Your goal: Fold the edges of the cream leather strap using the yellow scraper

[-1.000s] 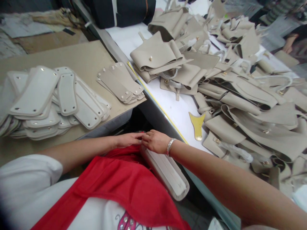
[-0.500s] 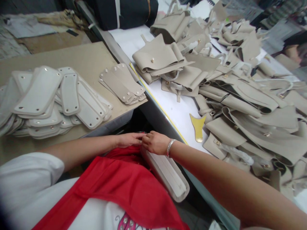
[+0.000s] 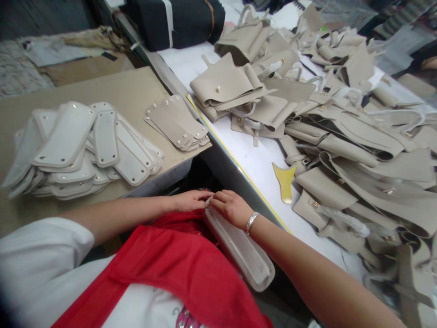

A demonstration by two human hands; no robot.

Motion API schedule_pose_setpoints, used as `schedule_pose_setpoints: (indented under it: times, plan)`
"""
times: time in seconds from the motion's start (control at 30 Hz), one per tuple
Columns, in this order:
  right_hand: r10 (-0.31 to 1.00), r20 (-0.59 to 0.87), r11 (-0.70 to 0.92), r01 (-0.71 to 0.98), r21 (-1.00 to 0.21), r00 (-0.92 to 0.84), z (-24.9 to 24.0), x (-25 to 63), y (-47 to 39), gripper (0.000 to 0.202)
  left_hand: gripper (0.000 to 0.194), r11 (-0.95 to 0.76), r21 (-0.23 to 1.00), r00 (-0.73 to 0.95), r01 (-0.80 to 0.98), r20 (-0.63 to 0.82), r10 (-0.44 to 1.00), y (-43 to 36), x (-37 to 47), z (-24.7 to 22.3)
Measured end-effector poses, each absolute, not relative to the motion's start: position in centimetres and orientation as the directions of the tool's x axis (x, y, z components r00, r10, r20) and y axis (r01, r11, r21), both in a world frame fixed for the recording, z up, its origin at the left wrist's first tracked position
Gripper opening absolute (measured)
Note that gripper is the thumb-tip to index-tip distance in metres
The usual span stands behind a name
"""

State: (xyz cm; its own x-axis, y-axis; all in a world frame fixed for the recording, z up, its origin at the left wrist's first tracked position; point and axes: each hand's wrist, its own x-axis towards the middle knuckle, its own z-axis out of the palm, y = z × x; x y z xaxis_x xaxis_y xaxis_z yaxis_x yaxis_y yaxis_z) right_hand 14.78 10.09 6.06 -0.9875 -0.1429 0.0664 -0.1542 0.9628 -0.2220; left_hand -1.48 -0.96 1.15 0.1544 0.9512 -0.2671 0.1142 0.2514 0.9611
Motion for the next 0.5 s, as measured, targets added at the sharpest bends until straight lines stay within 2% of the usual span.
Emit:
schedule_pose_setpoints:
  times: [0.2,0.3,0.37,0.43,0.5]
  plan:
    - [-0.052,0.113,0.956,-0.083,-0.282,-0.992,6.0,15.1,9.6,0.024,0.044,0.266,0.959,0.154,0.098,-0.279,0.948,-1.1,-1.1,1.9]
    - [-0.032,0.12,0.956,-0.065,-0.286,-0.992,6.2,15.2,9.3,0.024,0.044,0.327,0.944,0.166,-0.048,-0.315,0.934,-1.3,-1.2,1.9]
    - [-0.004,0.129,0.954,-0.042,-0.298,-0.992,6.5,15.5,8.9,0.024,0.047,0.427,0.882,0.232,-0.201,-0.38,0.895,-1.3,-1.3,1.7]
    - [0.058,0.148,0.951,0.009,-0.31,-0.987,6.8,16.0,8.5,0.023,0.051,0.508,0.805,0.306,-0.305,-0.422,0.853,-1.3,-1.5,1.5]
    - [0.156,0.17,0.941,0.094,-0.325,-0.973,6.9,16.7,7.9,0.022,0.05,0.514,0.795,0.318,-0.322,-0.421,0.849,-1.0,-1.4,1.6]
